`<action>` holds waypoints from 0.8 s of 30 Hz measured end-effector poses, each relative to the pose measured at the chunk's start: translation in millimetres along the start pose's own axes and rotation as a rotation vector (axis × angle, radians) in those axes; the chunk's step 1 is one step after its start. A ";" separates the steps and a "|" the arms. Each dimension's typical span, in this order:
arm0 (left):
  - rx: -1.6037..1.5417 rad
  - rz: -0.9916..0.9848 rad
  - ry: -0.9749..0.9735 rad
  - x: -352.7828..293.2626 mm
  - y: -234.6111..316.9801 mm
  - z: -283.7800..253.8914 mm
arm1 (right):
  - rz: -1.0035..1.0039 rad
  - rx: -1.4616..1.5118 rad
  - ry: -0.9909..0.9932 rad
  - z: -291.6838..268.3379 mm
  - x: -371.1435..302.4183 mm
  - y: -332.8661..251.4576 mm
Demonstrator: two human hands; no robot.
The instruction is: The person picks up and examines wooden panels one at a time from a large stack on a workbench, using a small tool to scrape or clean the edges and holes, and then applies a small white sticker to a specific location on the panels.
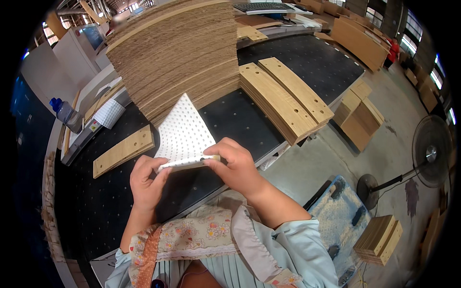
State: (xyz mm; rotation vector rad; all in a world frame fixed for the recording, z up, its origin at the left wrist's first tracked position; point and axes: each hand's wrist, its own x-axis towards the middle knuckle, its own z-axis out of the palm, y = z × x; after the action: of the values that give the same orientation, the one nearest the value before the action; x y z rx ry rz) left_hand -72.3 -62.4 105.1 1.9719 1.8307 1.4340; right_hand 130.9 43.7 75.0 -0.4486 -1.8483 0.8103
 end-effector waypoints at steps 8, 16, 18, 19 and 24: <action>-0.035 0.158 -0.013 9.9 -8.6 -17.5 | 0.039 -0.015 -0.109 2.0 4.6 -7.3; -0.375 -0.121 -0.036 0.1 -9.1 -12.1 | -0.007 0.086 -0.090 9.0 8.1 -1.3; -0.403 -0.111 -0.016 -0.4 -9.5 -11.1 | 0.210 0.212 -0.179 8.9 2.6 -5.6; -0.436 -0.112 -0.014 -0.3 -9.1 -10.3 | 0.237 0.221 -0.174 8.9 1.7 -6.4; -0.630 -0.225 -0.037 -0.5 -13.7 -6.3 | 0.300 0.334 -0.135 9.9 -0.7 -3.1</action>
State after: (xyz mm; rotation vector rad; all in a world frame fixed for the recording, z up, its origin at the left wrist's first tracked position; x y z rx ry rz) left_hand -86.5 -62.3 99.8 1.4243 1.3010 1.6208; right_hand 122.3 37.9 74.2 -0.4700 -1.7441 1.3571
